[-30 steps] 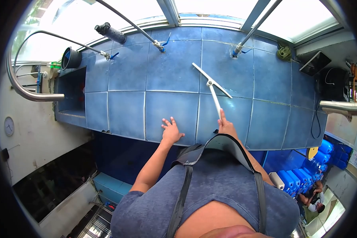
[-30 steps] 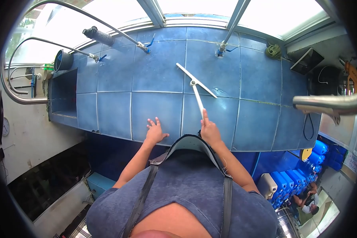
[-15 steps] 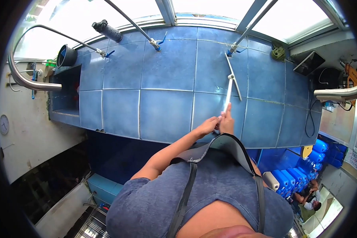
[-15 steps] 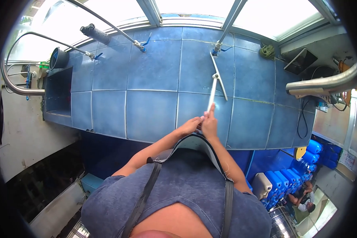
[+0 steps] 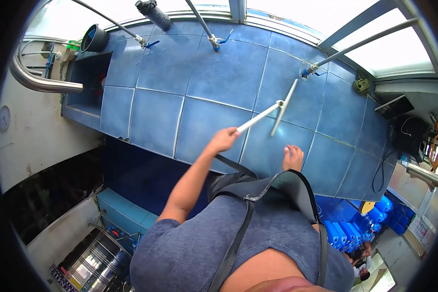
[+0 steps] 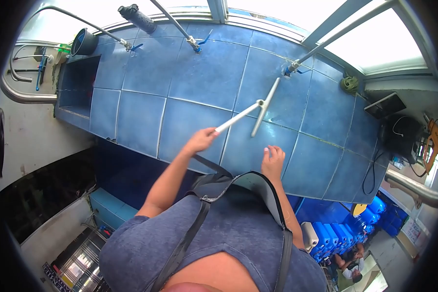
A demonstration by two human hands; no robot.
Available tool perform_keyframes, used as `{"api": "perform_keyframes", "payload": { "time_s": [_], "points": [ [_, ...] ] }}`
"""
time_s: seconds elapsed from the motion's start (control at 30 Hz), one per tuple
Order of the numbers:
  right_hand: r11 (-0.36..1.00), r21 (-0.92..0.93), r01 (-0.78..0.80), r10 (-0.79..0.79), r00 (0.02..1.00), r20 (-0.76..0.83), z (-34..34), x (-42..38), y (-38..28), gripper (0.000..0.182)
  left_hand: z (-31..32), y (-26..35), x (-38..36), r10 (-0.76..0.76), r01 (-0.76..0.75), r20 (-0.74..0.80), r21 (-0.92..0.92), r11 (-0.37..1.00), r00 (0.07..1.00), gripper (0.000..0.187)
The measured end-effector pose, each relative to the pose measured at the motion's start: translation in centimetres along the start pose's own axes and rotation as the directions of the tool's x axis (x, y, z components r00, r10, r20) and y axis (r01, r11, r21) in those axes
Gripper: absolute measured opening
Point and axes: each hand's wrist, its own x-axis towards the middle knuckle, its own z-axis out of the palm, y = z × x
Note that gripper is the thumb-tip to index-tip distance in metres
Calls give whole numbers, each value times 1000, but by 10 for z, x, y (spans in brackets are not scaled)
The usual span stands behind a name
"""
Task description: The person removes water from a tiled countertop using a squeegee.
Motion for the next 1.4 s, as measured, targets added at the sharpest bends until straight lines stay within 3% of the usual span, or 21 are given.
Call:
{"api": "perform_keyframes", "payload": {
  "time_s": [0.1, 0.23, 0.5, 0.63, 0.73, 0.87, 0.97, 1.03, 1.1, 1.17, 1.2, 1.27, 1.4],
  "points": [
    [999, -41, -11, 13, 999, 42, -9, -3, 21, 25, -67, -41, -10, 29, -6, -139, 160, 987, 990, 41],
    [998, -59, -8, 17, 990, 142, -12, -8, 40, 26, -167, -38, -44, -167, 193, -146, 186, 964, 975, 40],
    [997, 47, 66, -71, 991, 118, 4, -19, 33, 27, -302, -105, -83, -144, 309, -520, 246, 919, 842, 42],
    [994, 41, 98, -102, 988, 113, 9, -22, 32, 27, -300, -96, -92, -33, 312, -637, 331, 891, 770, 42],
    [995, 49, 90, -95, 988, 125, 15, -17, 33, 28, -252, -76, -81, -120, 169, -571, 34, 985, 812, 36],
    [990, 26, 139, -142, 973, 185, 20, 3, 10, 31, -177, -67, -41, -130, 84, -567, -105, 991, 813, 34],
    [984, 1, 176, -171, 953, 250, 21, 20, -25, 40, -143, -83, -11, -79, 55, -596, -59, 997, 799, 38],
    [944, -74, 322, -284, 905, 315, 27, 36, -48, 52, -135, -83, -1, -213, 154, -559, -152, 976, 801, 41],
    [912, -97, 399, -343, 870, 355, 38, 51, -72, 56, -152, -82, -7, -245, 182, -517, -170, 968, 820, 43],
    [888, -138, 439, -316, 800, 509, 55, 58, -97, 69, -183, -95, -14, -152, 194, -565, 14, 981, 811, 44],
    [886, -133, 444, -324, 799, 507, 61, 59, -108, 69, -200, -100, -17, -137, 210, -560, 68, 975, 817, 45],
    [860, -264, 437, -118, 673, 731, 71, 62, -127, 84, -237, -112, -26, -141, 258, -571, 129, 957, 809, 46],
    [778, -358, 516, -83, 649, 756, 82, 55, -125, 97, -308, -150, -62, -193, 379, -671, 142, 914, 716, 44]
  ]
}}
